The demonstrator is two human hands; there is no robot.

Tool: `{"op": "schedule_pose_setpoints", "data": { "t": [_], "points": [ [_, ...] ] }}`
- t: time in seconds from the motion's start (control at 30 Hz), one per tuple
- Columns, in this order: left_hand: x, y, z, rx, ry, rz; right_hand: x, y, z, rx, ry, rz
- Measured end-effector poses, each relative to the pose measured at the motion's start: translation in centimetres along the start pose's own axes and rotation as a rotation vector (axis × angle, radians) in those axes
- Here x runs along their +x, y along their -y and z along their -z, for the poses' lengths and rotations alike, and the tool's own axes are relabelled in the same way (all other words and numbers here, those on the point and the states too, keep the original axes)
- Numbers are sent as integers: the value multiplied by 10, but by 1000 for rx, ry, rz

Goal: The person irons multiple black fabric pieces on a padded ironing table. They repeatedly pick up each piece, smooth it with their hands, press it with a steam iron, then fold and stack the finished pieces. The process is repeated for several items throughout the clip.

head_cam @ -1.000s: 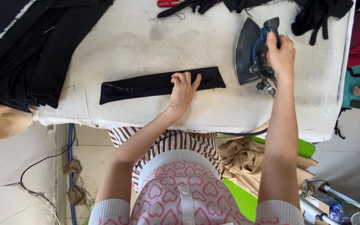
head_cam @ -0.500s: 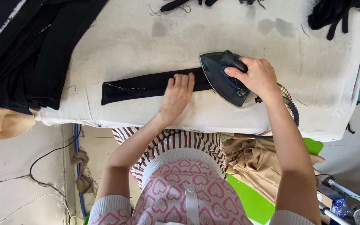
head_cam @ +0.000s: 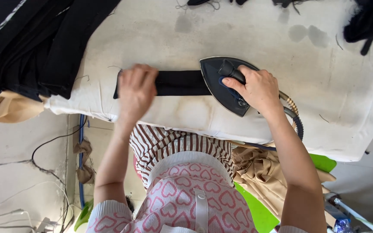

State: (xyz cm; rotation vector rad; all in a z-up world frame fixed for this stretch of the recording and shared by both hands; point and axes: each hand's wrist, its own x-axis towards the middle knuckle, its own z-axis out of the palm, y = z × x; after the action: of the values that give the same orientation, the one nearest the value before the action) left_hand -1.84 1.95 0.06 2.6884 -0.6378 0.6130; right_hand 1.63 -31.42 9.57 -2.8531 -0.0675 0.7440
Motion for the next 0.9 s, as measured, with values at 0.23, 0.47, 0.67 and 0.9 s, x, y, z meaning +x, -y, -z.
{"op": "schedule_pose_setpoints", "data": {
  "t": [0.23, 0.47, 0.67, 0.9],
  "points": [
    [-18, 59, 31, 127, 0, -52, 3, -8, -10, -91, 18, 26],
    [-27, 63, 18, 200, -158, -181, -10, -3, -11, 2, -26, -42],
    [-34, 62, 27, 189, -132, -149, -16, -6, -22, 53, -95, -62],
    [-49, 73, 36, 183, -126, -111, -13, 27, -18, 1, -100, 120]
  ]
}}
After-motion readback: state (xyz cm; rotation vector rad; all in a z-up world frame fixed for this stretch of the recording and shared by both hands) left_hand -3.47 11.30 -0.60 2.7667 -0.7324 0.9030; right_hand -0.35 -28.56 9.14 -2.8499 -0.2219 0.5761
